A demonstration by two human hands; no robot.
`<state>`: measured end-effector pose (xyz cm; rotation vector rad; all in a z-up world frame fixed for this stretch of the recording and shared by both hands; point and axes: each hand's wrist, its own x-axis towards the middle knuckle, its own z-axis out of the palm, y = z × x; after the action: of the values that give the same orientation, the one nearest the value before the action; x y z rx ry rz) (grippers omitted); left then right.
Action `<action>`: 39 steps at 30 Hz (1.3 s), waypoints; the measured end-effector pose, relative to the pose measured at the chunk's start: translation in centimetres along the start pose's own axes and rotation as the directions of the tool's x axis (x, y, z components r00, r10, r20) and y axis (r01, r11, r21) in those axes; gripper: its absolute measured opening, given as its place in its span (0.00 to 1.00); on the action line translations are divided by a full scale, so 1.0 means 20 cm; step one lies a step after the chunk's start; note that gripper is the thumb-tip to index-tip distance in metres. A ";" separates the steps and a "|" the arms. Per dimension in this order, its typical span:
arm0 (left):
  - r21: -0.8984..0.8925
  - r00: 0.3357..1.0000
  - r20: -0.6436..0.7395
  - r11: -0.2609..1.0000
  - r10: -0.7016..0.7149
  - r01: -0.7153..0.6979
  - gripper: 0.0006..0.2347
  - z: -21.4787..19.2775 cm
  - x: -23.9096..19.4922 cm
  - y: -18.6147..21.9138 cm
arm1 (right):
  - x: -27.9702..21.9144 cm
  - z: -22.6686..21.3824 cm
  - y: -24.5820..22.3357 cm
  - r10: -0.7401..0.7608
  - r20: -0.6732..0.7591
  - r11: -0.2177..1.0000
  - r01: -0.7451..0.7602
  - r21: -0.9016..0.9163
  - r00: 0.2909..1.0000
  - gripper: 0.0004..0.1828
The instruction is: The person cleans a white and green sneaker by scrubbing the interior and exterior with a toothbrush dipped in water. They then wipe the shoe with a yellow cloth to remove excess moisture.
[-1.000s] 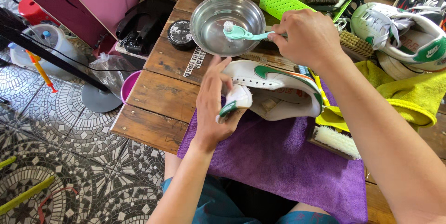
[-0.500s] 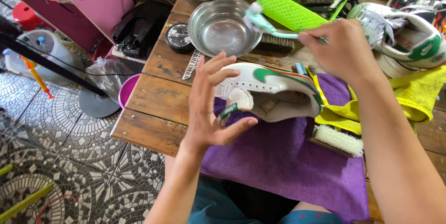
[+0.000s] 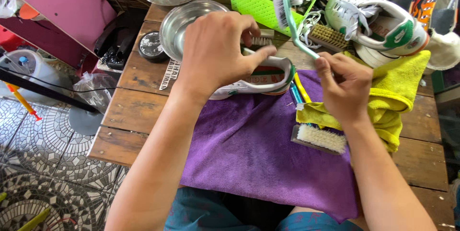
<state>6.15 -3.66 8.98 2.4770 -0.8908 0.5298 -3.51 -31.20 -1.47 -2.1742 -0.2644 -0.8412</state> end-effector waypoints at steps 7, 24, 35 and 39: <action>0.036 0.995 0.091 0.998 0.047 -0.051 0.28 0.18 0.12 -0.02 | -0.05 -0.02 -0.01 -0.002 0.009 0.999 0.002 -0.039 1.000 0.16; -0.272 0.947 -0.286 0.934 0.149 -0.229 0.10 0.20 0.05 -0.13 | -0.05 -0.01 0.01 0.274 0.067 0.930 -0.282 0.234 0.959 0.25; -0.890 0.766 -0.368 -0.037 -0.527 -0.454 0.08 -0.07 -0.26 -0.53 | -0.05 -0.02 0.05 0.277 0.091 0.923 -0.291 0.252 0.957 0.24; -0.595 0.922 -0.355 0.798 -0.156 -0.093 0.06 -0.04 -0.44 -0.23 | -0.05 0.00 0.07 0.205 0.075 0.974 -0.211 0.080 0.976 0.14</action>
<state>2.81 4.28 4.08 1.7181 -0.7089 0.5863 -3.74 -32.18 -2.98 -2.1071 -0.1009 -0.6289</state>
